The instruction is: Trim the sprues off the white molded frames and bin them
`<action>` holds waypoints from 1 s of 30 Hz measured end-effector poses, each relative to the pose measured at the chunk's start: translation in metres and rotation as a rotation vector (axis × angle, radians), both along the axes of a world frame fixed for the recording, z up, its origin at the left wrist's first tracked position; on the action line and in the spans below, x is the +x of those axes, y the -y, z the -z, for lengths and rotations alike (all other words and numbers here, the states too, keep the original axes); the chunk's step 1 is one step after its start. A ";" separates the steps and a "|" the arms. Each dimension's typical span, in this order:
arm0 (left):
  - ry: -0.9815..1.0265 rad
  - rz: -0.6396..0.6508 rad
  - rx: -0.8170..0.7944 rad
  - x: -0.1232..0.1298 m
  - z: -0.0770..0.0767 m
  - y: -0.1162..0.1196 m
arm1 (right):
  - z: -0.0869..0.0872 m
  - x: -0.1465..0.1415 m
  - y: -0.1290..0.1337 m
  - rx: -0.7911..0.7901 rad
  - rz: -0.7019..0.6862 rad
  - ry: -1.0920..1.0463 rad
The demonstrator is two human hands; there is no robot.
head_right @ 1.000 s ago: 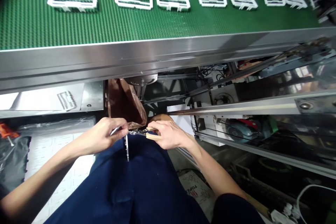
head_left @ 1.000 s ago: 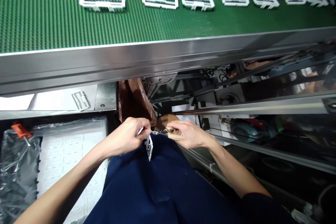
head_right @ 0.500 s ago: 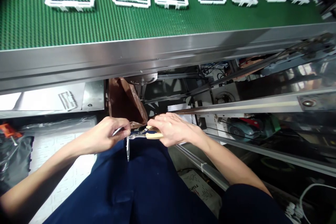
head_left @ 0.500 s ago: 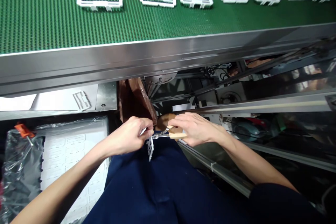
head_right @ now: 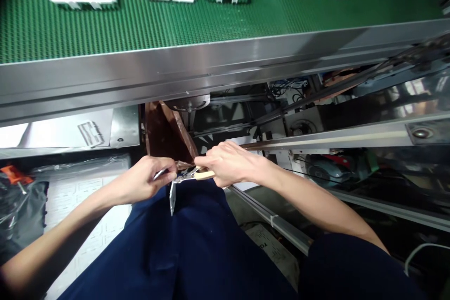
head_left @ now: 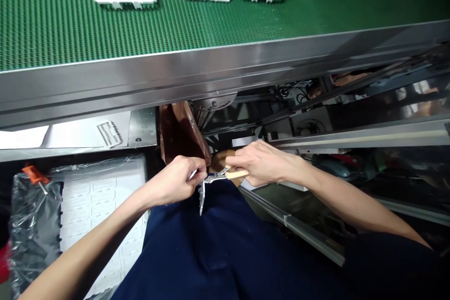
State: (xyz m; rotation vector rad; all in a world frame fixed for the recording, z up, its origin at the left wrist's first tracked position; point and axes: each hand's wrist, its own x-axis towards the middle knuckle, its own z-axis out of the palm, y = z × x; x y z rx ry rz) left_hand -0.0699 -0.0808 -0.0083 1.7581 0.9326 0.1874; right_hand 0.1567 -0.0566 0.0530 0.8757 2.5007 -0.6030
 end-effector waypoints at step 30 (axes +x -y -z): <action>0.562 -0.620 -0.917 0.012 0.059 0.023 | 0.053 0.023 0.050 0.060 0.626 -0.376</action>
